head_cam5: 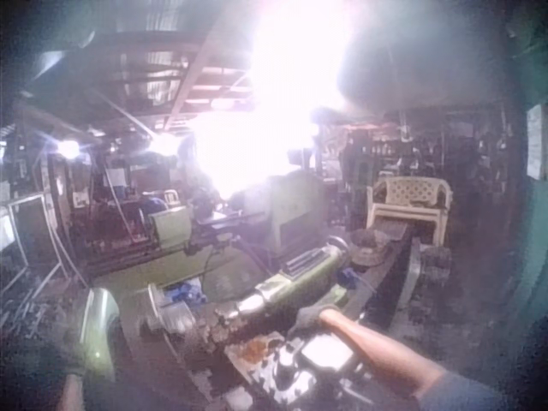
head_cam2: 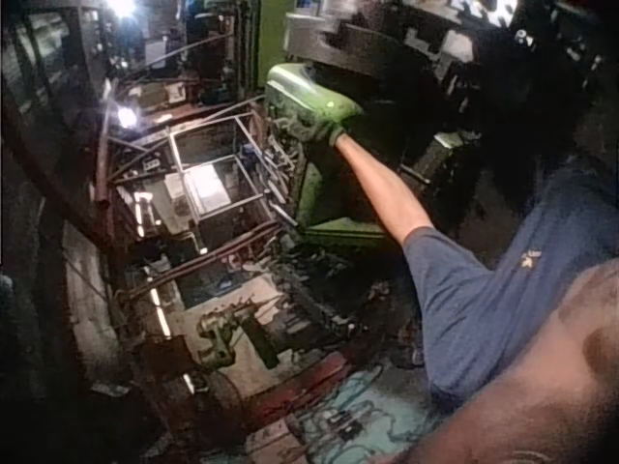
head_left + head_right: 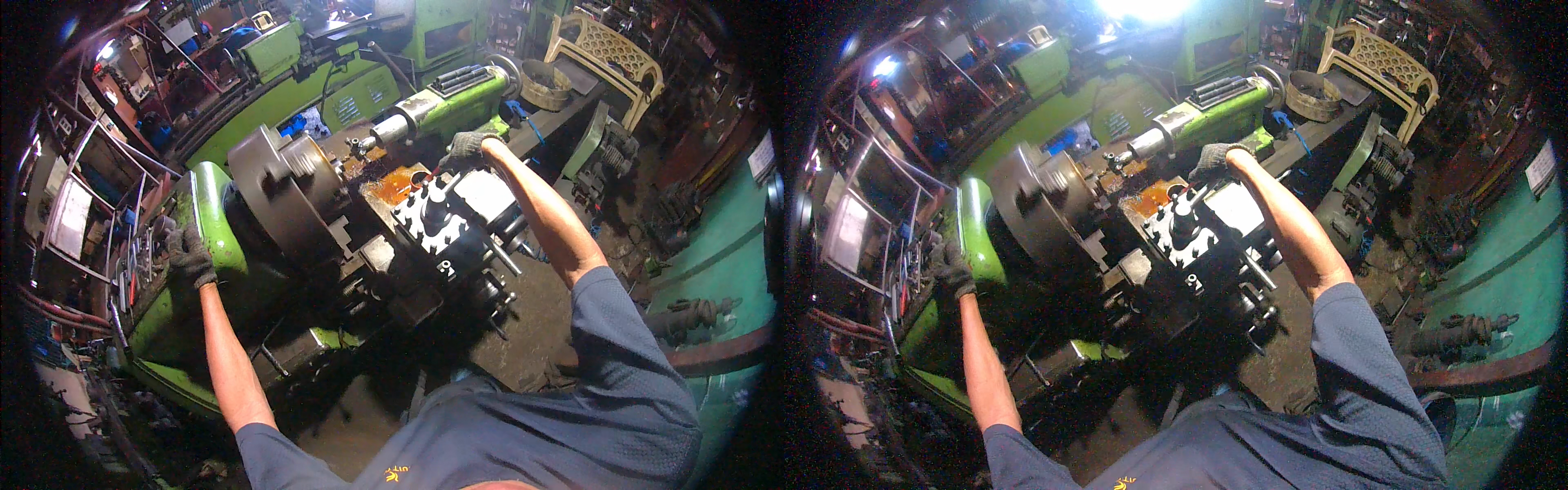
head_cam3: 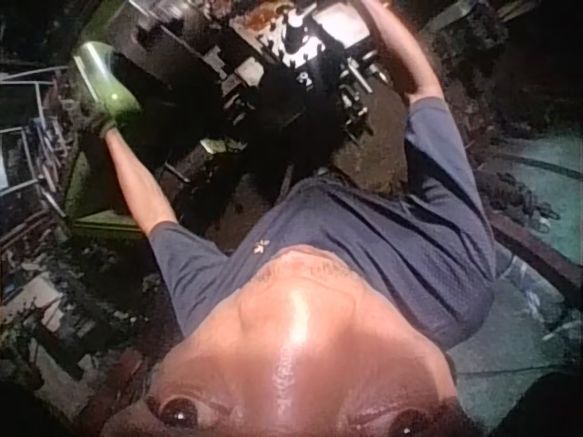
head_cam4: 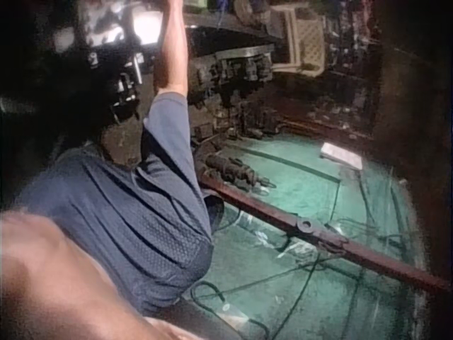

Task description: The person operates a green metal lathe in a workshop, machining a cylindrical metal workpiece. They use a wrench to tighten the chuck jaws, adjust the tool post, and apply cutting fluid from a brush to the workpiece while the machine is running. The person also uses a caliper to measure the diameter of the workpiece during the process.

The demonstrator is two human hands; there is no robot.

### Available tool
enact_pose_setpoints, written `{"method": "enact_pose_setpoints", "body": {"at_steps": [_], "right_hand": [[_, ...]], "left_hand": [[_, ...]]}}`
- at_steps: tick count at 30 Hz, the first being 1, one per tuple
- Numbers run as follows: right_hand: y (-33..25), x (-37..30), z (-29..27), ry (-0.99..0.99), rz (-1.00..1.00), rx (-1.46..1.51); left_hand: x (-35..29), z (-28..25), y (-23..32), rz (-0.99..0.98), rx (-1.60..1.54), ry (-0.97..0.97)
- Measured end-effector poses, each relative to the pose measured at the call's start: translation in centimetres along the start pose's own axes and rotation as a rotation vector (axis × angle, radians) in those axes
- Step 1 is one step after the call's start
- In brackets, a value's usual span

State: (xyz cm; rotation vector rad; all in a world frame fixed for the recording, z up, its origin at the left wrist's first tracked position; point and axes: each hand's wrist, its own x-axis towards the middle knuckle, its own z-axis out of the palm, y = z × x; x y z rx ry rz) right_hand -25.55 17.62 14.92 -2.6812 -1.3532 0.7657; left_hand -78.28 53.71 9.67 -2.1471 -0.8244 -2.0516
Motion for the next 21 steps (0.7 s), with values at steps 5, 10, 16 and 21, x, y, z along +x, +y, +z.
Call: {"method": "enact_pose_setpoints", "body": {"at_steps": [5,10,16,21], "right_hand": [[0.1,-0.3,0.1,0.014,-0.021,0.033],[0.6,0.1,0.2,0.049,-0.042,0.042],[0.5,0.0,0.5,0.022,-0.029,0.072],[0.3,0.1,0.4,0.034,-0.056,0.104]], "left_hand": [[0.0,-0.9,-0.4,-0.024,0.071,-0.161],[-0.4,-0.9,-1.0,-0.031,0.097,-0.158],[-0.9,-0.7,-2.0,-0.1,0.032,-0.145],[-0.7,-0.6,-2.5,0.003,0.026,-0.067]]}}
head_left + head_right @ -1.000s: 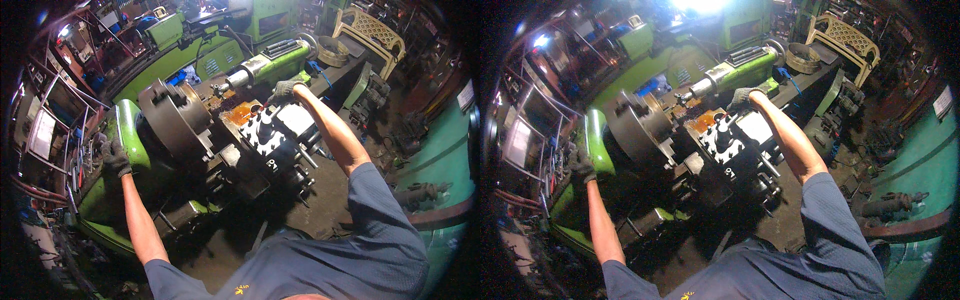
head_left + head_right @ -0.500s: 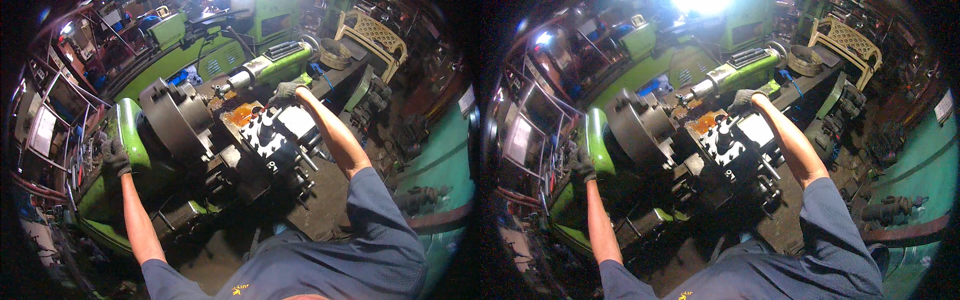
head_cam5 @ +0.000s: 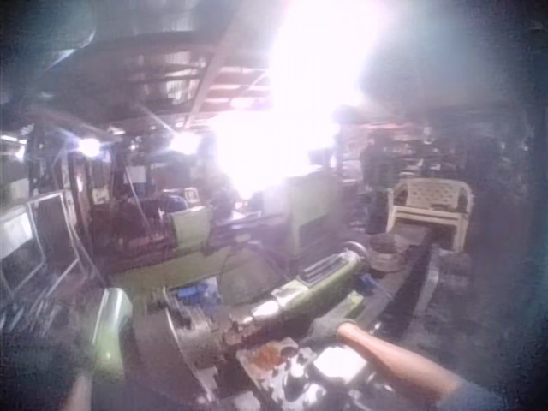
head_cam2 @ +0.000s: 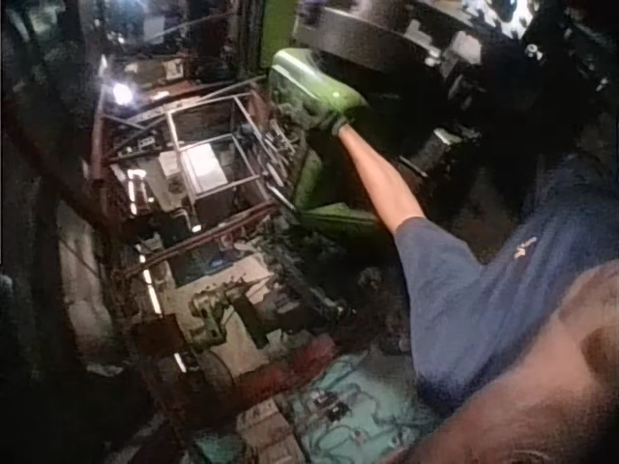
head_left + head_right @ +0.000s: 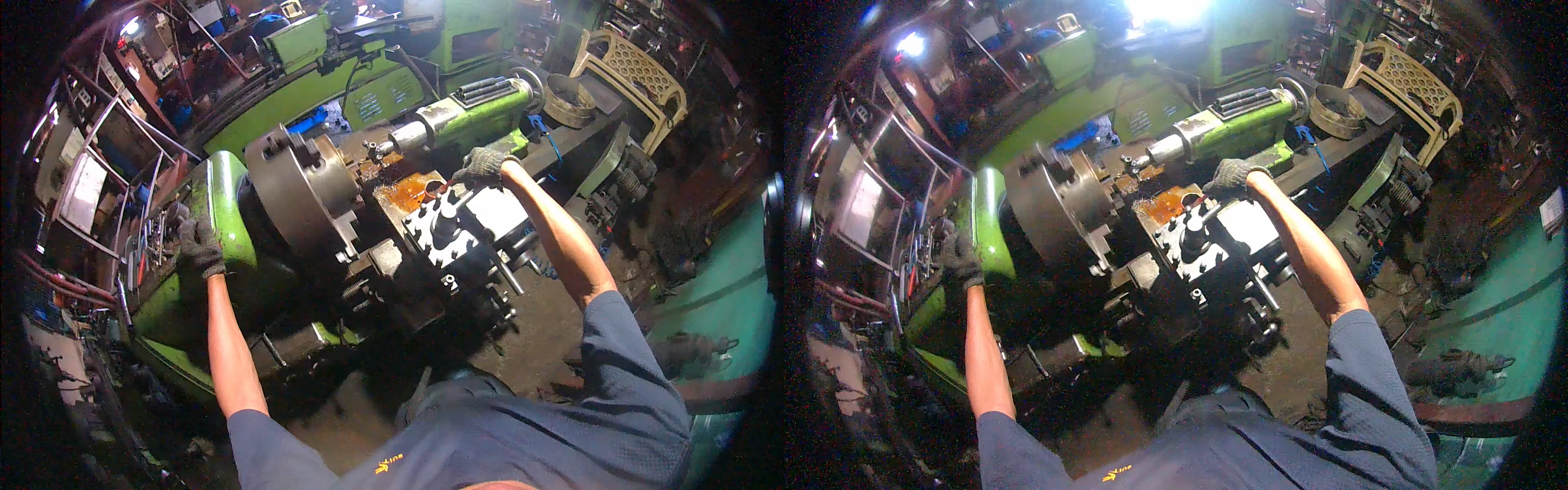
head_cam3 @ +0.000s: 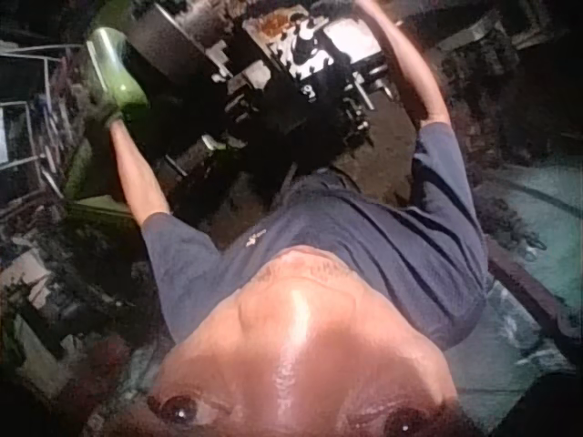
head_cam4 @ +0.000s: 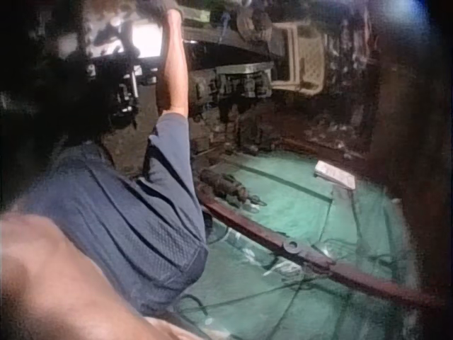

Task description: The person operates a green metal lathe in a workshop, machining a cylindrical metal workpiece. They use a wrench to tighten the chuck jaws, adjust the tool post, and apply cutting fluid from a brush to the workpiece while the machine is running. The person also uses a caliper to measure the diameter of the workpiece during the process.

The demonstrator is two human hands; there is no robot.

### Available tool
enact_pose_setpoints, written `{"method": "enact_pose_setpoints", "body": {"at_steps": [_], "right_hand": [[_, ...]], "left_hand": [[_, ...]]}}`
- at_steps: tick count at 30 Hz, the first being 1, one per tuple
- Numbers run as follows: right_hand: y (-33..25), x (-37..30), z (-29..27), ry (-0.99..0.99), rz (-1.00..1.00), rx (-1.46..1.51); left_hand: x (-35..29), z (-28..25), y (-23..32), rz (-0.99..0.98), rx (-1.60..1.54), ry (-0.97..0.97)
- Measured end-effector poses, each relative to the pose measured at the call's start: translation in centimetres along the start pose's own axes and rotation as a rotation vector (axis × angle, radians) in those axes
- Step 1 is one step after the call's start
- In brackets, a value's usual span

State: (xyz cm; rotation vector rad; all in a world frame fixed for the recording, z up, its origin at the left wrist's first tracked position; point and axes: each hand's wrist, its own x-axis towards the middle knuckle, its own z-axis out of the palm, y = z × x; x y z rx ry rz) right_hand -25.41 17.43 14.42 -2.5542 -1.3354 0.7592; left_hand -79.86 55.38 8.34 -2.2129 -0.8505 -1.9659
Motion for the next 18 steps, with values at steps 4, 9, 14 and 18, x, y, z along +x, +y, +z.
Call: {"method": "enact_pose_setpoints", "body": {"at_steps": [4,9,14,18], "right_hand": [[0.5,0.0,-0.2,-0.026,0.032,-0.004],[3.1,1.9,-0.2,0.086,-0.182,0.013],[2.9,0.2,3.6,0.694,-0.334,0.268],[6.4,-14.3,6.0,1.071,-0.213,0.441]], "left_hand": [[-0.1,0.2,2.0,-0.056,-0.035,-0.095],[1.6,0.1,4.7,-0.165,0.099,-0.198],[0.7,-4.5,6.6,-0.026,0.268,-0.217],[-4.9,-9.9,20.4,0.094,0.475,-0.375]]}}
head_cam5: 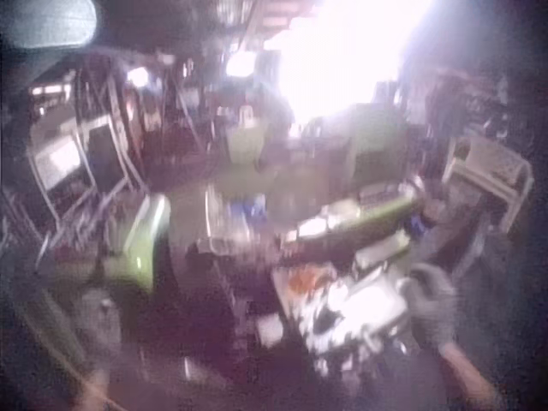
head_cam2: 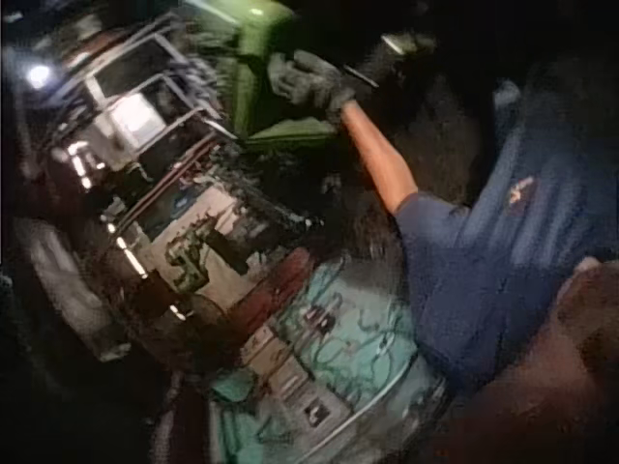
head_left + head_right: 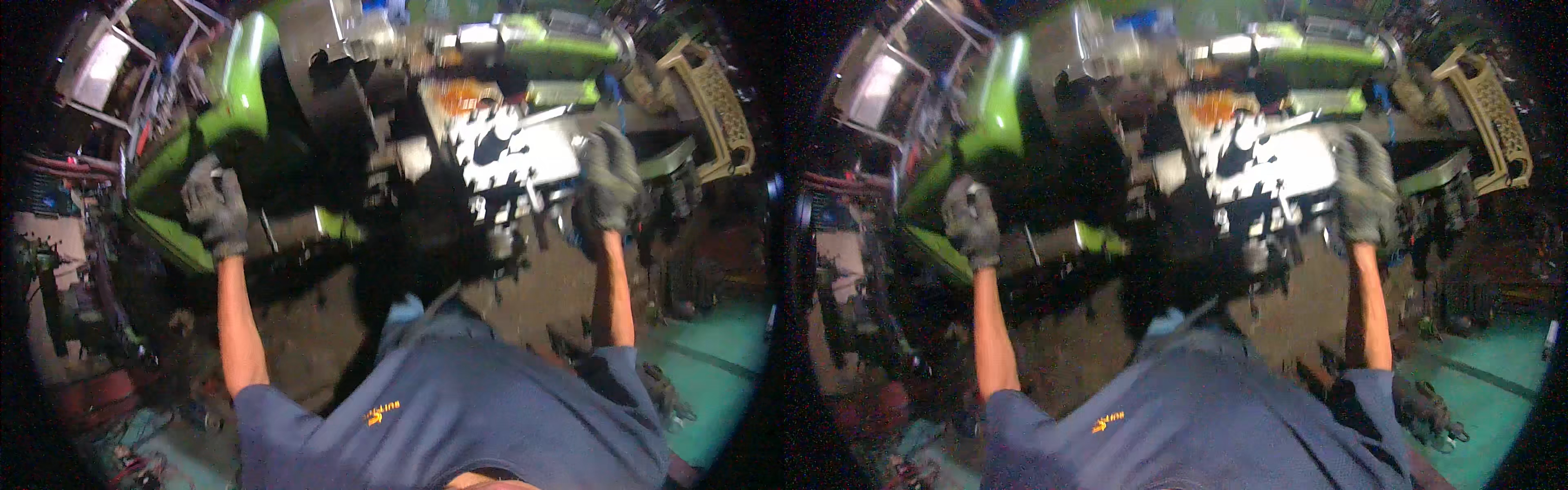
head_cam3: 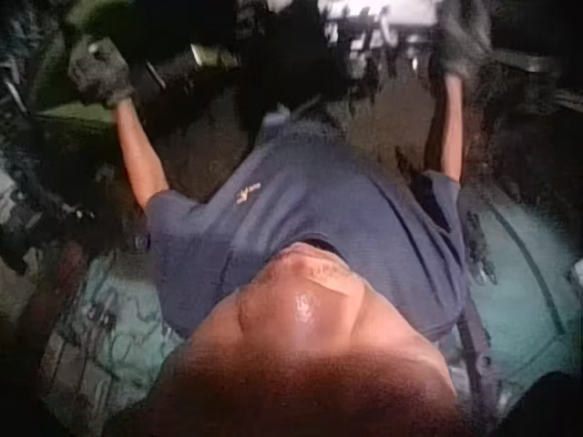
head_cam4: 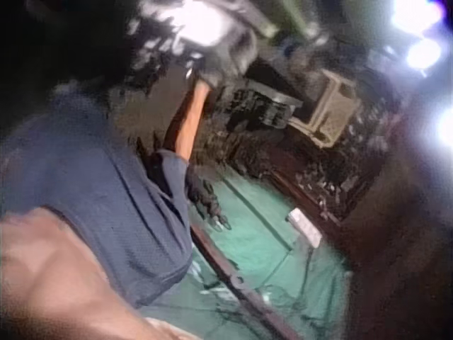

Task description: The person operates a green metal lathe in a workshop, machining a cylindrical metal workpiece. They use a wrench to tighten the chuck jaws, adjust the tool post, and apply cutting fluid from a brush to the workpiece while the machine is running. The person also uses a caliper to measure the diameter of the workpiece during the process.

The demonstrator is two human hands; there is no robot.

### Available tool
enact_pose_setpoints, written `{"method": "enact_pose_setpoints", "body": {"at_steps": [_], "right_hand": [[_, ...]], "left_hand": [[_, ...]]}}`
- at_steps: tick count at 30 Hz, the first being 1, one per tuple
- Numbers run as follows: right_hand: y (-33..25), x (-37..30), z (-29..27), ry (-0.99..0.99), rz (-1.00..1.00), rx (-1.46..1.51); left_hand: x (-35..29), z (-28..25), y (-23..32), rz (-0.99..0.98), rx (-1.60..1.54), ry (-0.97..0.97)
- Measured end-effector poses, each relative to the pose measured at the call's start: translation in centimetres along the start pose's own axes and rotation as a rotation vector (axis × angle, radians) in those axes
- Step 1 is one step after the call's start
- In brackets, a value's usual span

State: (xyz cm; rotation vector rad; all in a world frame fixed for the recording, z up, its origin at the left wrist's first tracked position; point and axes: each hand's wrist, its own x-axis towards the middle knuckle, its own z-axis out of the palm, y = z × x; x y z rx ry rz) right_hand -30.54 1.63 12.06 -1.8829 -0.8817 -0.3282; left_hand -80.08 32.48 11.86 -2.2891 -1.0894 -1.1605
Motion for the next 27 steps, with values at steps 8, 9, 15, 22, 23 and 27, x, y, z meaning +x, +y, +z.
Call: {"method": "enact_pose_setpoints", "body": {"at_steps": [8,9,15,22,23,27], "right_hand": [[3.5,-19.0,-10.0,-0.461,0.675,0.173],[3.3,-20.2,-9.2,-0.483,0.735,0.216],[-9.9,-16.1,4.2,-0.906,0.27,0.613],[-18.9,-18.2,10.7,-1.086,0.059,0.992],[-18.7,-18.6,10.6,-1.172,0.031,1.065],[-17.1,-19.1,7.4,-1.559,0.152,1.038]], "left_hand": [[-32.2,-12.5,3.3,-0.846,-0.232,-0.715],[-31.8,-10.5,5.4,-0.912,-0.338,-0.689],[-17.9,-2.0,19.5,-0.941,-1.322,-0.315],[-8.1,-1.1,19.4,-1.526,-1.091,0.058],[-9.0,-0.6,16.7,-1.402,-1.143,0.006],[-13.2,-0.2,11.8,-1.209,-1.107,0.018]]}}
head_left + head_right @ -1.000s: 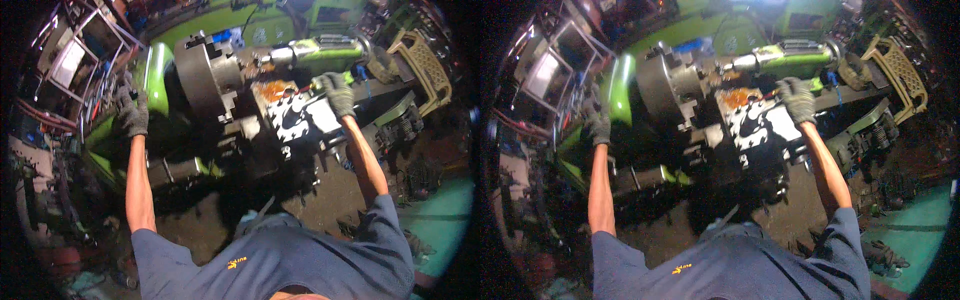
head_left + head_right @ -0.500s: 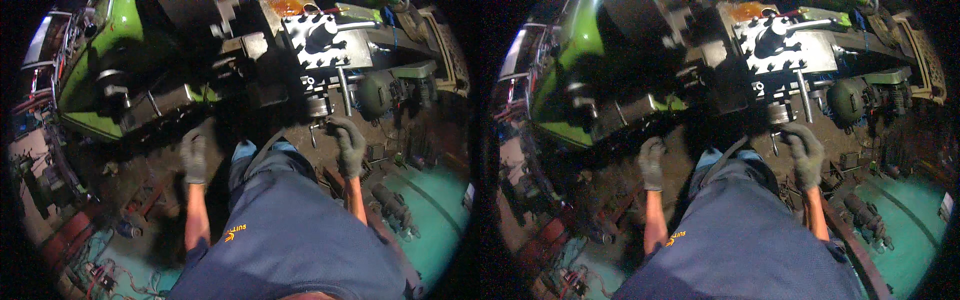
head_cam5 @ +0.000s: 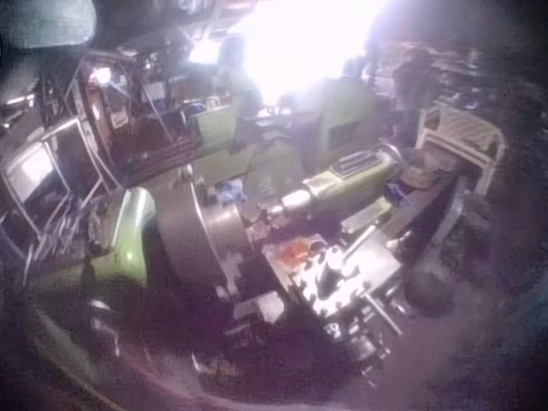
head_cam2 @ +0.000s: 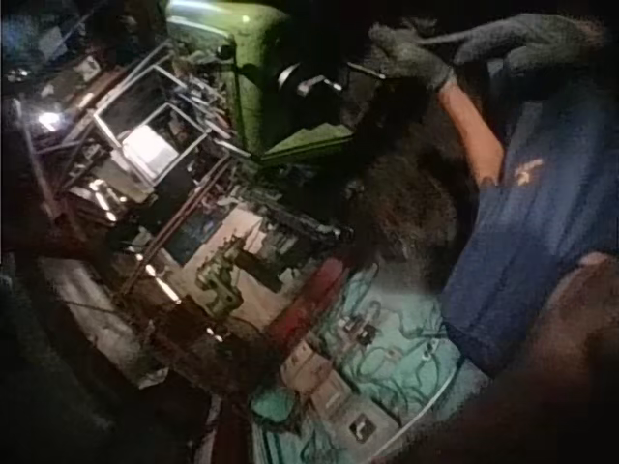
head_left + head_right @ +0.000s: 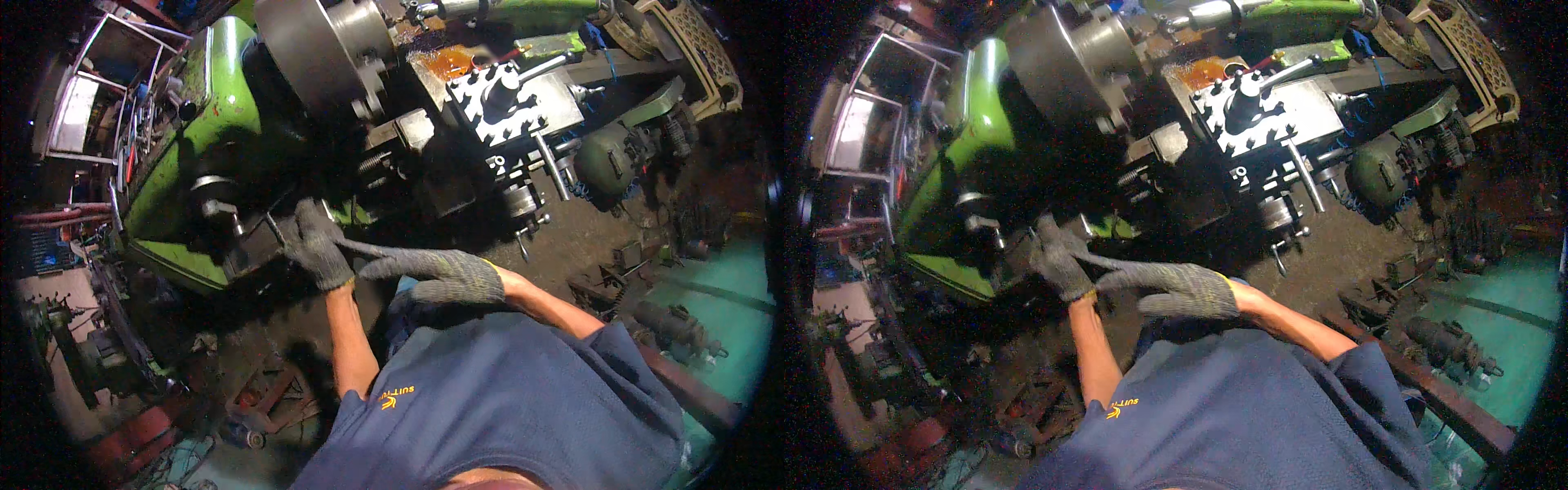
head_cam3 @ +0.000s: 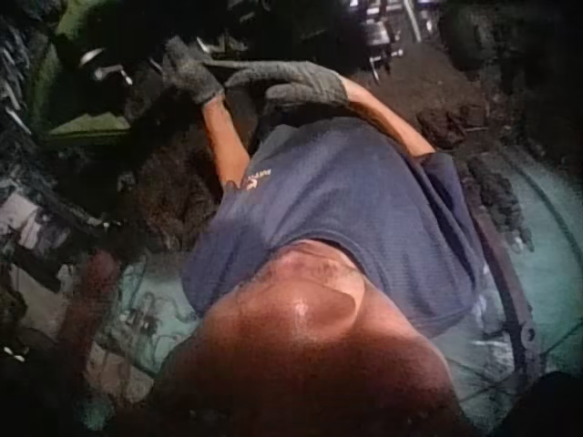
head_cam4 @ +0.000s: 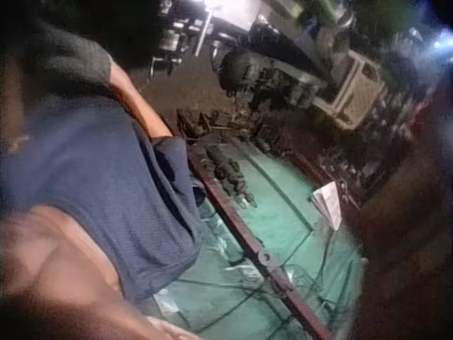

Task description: The person operates a green metal lathe in a workshop, machining a cylindrical metal workpiece. They use a wrench to tighten the chuck jaws, adjust the tool post, and apply cutting fluid from a brush to the workpiece while the machine is running. The person also uses a caliper to measure the diameter of the workpiece during the process.

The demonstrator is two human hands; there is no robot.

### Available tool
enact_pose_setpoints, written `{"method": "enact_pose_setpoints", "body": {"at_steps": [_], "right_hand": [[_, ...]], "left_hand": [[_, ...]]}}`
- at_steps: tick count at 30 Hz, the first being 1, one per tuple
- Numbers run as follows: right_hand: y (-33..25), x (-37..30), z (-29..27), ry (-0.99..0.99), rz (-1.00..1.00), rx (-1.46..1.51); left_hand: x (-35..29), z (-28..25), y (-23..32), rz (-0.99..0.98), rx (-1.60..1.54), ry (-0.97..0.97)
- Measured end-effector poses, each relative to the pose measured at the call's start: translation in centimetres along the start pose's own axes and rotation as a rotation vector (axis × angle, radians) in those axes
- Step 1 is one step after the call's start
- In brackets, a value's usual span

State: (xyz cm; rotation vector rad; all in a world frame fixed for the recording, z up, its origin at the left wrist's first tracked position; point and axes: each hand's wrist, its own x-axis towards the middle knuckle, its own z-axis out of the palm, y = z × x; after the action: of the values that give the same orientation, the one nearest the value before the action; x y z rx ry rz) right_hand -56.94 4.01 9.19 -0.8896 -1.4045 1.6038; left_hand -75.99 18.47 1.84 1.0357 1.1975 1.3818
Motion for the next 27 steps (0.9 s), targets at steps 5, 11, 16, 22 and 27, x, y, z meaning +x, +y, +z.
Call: {"method": "enact_pose_setpoints", "body": {"at_steps": [5,11,16,22,27], "right_hand": [[1.0,-3.6,-0.6,0.072,0.055,-0.02],[3.0,-3.8,-2.2,0.341,-0.178,-0.17],[2.0,-4.4,-2.2,0.736,-0.044,-0.342],[-2.5,-5.1,-4.9,0.907,-0.181,-0.555],[-1.5,-6.4,-6.4,0.934,-0.502,0.117]], "left_hand": [[-2.4,2.4,-1.7,-0.071,0.044,0.075],[-2.8,4.6,-1.9,0.23,0.358,-0.217],[-6.2,5.2,2.4,0.552,0.348,-0.537],[-11.6,10.7,6.7,0.717,0.372,-1.118],[-13.4,14.0,6.3,0.866,0.335,-1.217]]}}
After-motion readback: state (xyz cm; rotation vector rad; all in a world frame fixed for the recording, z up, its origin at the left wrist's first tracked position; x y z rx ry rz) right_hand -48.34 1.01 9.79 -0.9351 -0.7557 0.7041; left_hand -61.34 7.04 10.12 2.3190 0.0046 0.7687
